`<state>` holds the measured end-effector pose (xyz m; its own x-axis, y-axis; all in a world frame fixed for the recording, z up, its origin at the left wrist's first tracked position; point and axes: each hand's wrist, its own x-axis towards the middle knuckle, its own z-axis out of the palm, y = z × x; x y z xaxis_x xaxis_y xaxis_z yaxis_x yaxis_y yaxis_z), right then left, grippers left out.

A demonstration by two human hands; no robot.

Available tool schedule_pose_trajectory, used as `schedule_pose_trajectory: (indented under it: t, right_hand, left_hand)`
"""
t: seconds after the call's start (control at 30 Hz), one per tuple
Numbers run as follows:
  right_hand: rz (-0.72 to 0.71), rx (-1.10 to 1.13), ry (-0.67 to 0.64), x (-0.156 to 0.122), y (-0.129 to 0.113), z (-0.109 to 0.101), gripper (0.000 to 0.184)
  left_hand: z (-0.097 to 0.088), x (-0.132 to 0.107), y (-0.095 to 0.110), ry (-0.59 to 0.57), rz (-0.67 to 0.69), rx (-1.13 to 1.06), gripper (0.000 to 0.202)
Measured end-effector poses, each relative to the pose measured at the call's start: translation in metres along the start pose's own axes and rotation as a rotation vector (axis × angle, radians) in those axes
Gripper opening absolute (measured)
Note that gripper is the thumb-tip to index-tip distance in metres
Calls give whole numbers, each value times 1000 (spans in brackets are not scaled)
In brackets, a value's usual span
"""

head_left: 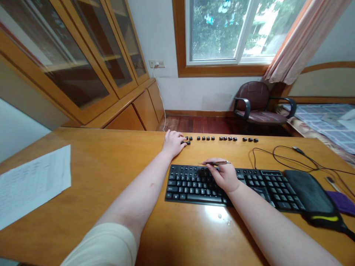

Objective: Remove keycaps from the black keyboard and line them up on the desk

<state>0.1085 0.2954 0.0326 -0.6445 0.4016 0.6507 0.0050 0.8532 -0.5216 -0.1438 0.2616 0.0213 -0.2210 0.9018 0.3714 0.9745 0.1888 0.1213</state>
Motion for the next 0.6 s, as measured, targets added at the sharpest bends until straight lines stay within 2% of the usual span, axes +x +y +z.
schedule_pose_trajectory:
  t: [0.6]
  right_hand:
    - [-5,-8,-2,1,0,0,19]
  left_hand:
    - [9,3,-2,-31,-27,-50,17]
